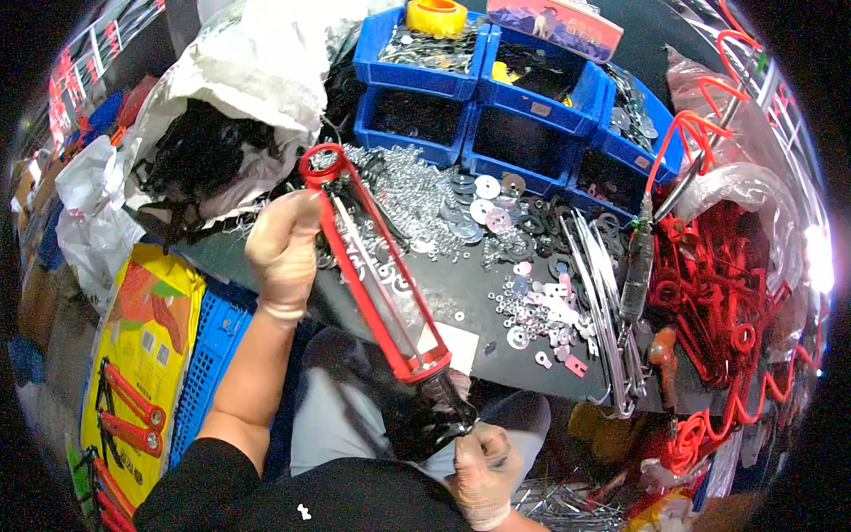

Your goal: The person assembles red metal frames with black plastic components by hand, securing them with washers and bolts using an air screwdriver.

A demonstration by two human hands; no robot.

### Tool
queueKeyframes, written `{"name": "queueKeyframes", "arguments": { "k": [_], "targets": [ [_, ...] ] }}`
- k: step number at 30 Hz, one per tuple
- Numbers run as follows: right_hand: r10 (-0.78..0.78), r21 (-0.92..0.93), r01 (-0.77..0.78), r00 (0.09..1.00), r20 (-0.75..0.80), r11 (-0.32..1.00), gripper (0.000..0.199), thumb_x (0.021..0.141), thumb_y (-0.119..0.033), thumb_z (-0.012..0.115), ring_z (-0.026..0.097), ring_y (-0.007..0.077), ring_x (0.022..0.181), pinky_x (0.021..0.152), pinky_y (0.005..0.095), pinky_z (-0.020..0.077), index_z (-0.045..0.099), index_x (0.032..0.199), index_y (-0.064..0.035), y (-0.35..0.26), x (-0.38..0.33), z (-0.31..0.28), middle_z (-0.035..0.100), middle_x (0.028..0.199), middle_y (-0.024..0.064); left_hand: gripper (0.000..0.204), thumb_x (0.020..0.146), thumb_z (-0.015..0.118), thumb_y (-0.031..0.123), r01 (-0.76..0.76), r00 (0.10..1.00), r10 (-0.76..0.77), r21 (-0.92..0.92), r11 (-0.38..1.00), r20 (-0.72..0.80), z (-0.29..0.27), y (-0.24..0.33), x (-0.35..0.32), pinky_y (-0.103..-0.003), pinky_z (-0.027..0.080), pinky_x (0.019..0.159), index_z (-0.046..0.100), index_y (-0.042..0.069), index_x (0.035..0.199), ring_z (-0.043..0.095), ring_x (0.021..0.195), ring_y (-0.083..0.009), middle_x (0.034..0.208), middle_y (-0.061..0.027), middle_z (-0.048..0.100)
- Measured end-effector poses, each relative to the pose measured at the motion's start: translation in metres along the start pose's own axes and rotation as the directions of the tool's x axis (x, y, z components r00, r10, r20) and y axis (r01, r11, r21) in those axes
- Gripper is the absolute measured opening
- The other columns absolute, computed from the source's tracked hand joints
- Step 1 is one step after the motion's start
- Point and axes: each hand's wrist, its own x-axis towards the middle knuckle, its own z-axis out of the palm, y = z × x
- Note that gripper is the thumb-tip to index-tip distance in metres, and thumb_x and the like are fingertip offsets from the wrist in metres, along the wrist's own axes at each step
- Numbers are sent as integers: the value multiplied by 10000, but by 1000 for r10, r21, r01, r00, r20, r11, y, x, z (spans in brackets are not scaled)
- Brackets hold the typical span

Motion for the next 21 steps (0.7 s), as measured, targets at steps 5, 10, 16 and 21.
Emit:
{"name": "queueKeyframes", "arguments": {
  "k": [5, 10, 16, 21],
  "targets": [
    [-84, -53, 88, 995, 62, 995, 137, 812, -51, 574, 410, 60, 532, 500, 222, 345, 510, 693, -29, -5, -2, -5, 466, 591, -20, 148, 845, 673, 171, 253, 901, -323, 255, 933, 288, -12, 19, 18, -320, 441, 563, 673, 26, 814, 578, 587, -219, 653, -93, 619],
    [240, 306, -274, 960, 145, 912, 174, 835, -142, 633, 424, 85, 501, 465, 253, 329, 514, 742, -55, -12, -7, -16, 444, 590, -15, 235, 890, 654, 232, 380, 924, -372, -282, 881, 82, -10, 40, 14, -225, 401, 619, 670, -1, 860, 481, 666, -61, 728, 30, 593],
    [304, 524, -438, 895, 325, 730, 206, 820, -138, 642, 303, 88, 420, 420, 250, 229, 455, 753, -84, -21, -15, -35, 327, 543, -23, 135, 879, 658, 138, 342, 937, -344, -356, 870, 60, -15, 77, 27, -224, 404, 593, 663, 4, 860, 515, 675, -67, 733, 8, 608],
    [340, 474, -605, 776, 532, 640, 351, 735, -265, 673, 332, 104, 425, 436, 248, 259, 532, 922, -3, -10, -11, -59, 382, 541, -5, 114, 892, 626, 110, -509, 851, 513, 60, 858, -112, -28, 92, 50, -275, 438, 640, 649, 9, 941, 599, 764, -180, 840, -43, 650]
  ]
}}
